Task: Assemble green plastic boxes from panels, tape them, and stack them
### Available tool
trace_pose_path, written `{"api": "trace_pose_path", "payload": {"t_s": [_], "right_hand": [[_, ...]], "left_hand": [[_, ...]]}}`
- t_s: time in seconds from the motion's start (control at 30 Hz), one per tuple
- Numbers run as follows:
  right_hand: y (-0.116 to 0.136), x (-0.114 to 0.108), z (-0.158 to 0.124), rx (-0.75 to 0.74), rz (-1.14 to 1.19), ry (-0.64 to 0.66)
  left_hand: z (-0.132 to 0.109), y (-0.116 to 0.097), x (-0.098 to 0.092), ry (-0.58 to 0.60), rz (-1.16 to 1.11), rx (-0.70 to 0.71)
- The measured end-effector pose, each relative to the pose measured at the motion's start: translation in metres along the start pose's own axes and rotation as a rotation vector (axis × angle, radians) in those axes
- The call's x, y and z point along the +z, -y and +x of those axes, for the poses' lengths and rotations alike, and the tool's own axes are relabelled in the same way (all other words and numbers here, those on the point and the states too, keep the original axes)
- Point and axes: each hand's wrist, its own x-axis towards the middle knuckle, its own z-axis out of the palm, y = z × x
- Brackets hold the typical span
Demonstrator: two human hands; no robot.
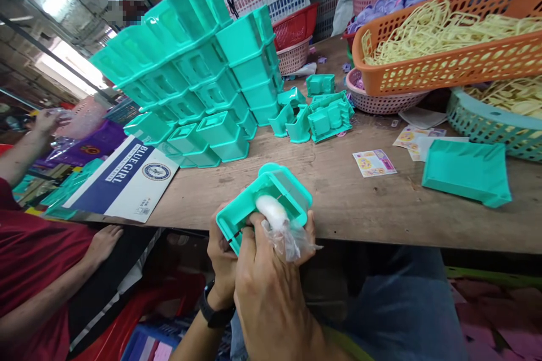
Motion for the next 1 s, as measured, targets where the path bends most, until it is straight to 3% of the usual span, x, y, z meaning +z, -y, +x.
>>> {"api": "trace_pose_path", "payload": {"t_s": [0.3,0.4,0.57,0.73,1.0], "right_hand": [[-0.004,-0.004,0.0,-0.079,-0.038,-0.025],[-0.012,-0.006,0.002,-0.13,-0.004,0.026],[-0.032,-0.037,0.018,-0.292,0.138,0.062],[-0.048,-0.06,0.039,-0.15,0.235,-0.069],[-0.05,-0.053,0.049,-0.139,0.328,-0.07]], "left_hand": [[-0.002,-0.003,0.0,-0.012,0.026,-0.029],[0.002,-0.004,-0.001,-0.007,0.046,-0.034],[0.011,-0.005,-0.005,0.076,-0.066,-0.141],[0.013,-0.005,-0.008,0.14,-0.203,-0.231],[0.008,-0.002,-0.01,0.165,-0.266,-0.271]]}}
